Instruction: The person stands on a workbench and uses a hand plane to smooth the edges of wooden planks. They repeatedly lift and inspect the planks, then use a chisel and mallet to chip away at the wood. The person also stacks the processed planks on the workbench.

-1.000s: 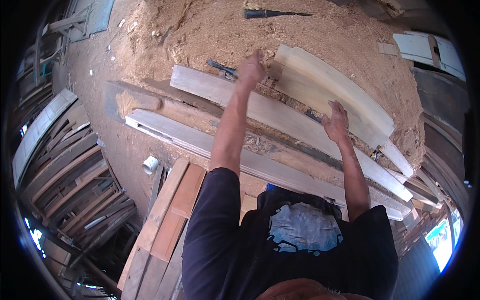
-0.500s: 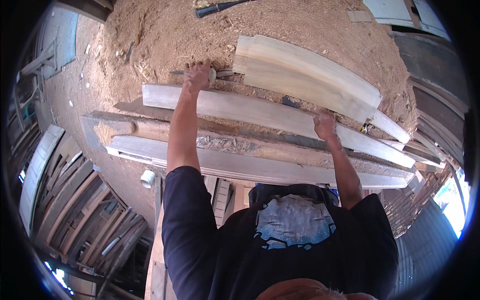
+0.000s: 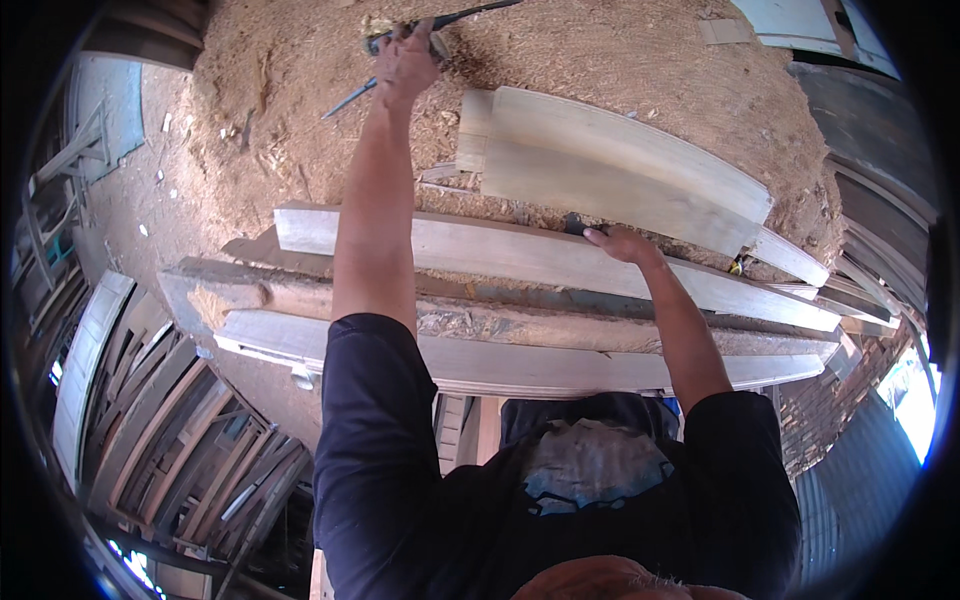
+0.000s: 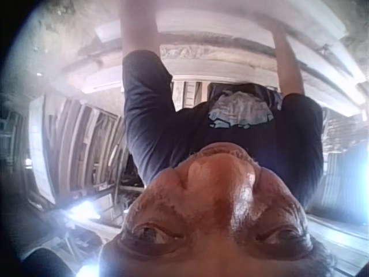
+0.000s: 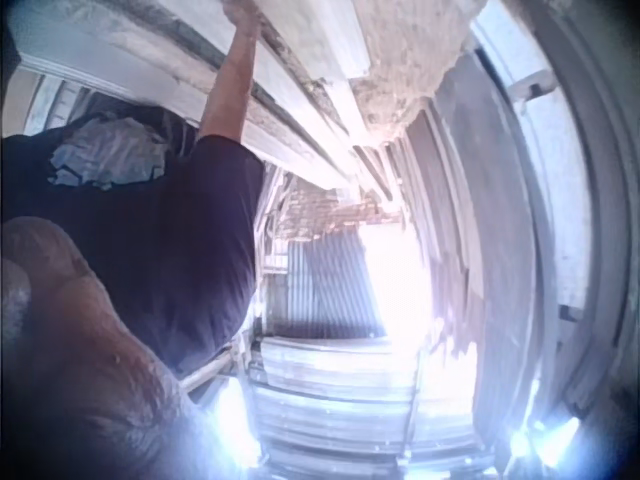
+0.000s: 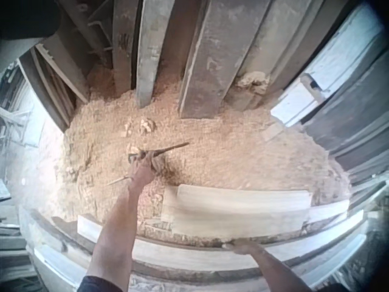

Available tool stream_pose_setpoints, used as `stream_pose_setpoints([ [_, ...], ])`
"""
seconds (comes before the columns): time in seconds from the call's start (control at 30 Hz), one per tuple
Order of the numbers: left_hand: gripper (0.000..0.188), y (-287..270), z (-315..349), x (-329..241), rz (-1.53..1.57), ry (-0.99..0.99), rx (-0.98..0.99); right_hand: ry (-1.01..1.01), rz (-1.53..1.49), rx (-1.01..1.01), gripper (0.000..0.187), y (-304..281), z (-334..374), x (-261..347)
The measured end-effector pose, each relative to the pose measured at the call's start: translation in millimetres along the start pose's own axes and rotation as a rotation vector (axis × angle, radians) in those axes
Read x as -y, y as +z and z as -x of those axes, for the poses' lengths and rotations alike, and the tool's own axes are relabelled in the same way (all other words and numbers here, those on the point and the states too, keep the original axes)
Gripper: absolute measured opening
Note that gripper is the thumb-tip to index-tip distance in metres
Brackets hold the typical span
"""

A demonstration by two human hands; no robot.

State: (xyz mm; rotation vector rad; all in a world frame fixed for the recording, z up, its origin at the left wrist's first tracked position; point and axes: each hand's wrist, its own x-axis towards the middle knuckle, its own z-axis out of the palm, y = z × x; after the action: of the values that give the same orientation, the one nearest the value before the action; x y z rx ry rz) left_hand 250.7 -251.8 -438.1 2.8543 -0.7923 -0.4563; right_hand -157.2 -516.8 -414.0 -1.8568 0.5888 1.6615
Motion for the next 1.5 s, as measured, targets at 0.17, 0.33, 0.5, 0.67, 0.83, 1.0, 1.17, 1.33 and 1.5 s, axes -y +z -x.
stream_pose_setpoints([
  [0.17, 0.060, 40.9, -40.6, 40.8, -0.058, -0.116, 0.435, -0.030, 0.144, -0.015, 0.110, -6.7, -13.2, -0.2],
  [0.33, 0.048, 4.8, 12.3, -6.8, 0.084, -0.243, 0.418, -0.027, 0.096, 0.064, 0.104, -19.5, -1.8, 13.6],
  [0.5, 0.052, -20.3, 35.3, -16.9, 0.122, -0.324, 0.232, 0.000, 0.178, -0.017, 0.106, -7.8, 2.1, 15.6],
  [0.67, 0.050, -64.5, 86.8, -16.1, 0.225, -0.270, 0.063, 0.019, 0.031, -0.042, 0.098, 2.5, 9.4, 12.3],
  [0.83, 0.042, -67.3, 105.9, -9.5, 0.209, -0.192, -0.262, -0.078, 0.006, -0.320, 0.078, 9.8, 60.7, 11.4],
  [1.0, 0.042, -100.2, 137.0, -68.9, 0.297, -0.019, -0.199, -0.331, 0.036, -0.666, 0.058, 11.3, 86.1, -14.3],
  [1.17, 0.040, -85.3, 146.3, -125.4, 0.221, -0.005, -0.034, -0.470, 0.218, -0.656, 0.037, -31.7, 119.2, 2.1],
  [1.33, 0.038, -72.8, 154.5, -173.8, 0.146, 0.026, 0.002, -0.095, 0.252, -0.572, 0.035, -27.3, 111.1, -39.5],
  [1.5, 0.039, -61.6, 159.8, -209.2, 0.132, 0.081, 0.095, -0.054, 0.373, -0.556, 0.038, -20.4, 89.9, -53.3],
])
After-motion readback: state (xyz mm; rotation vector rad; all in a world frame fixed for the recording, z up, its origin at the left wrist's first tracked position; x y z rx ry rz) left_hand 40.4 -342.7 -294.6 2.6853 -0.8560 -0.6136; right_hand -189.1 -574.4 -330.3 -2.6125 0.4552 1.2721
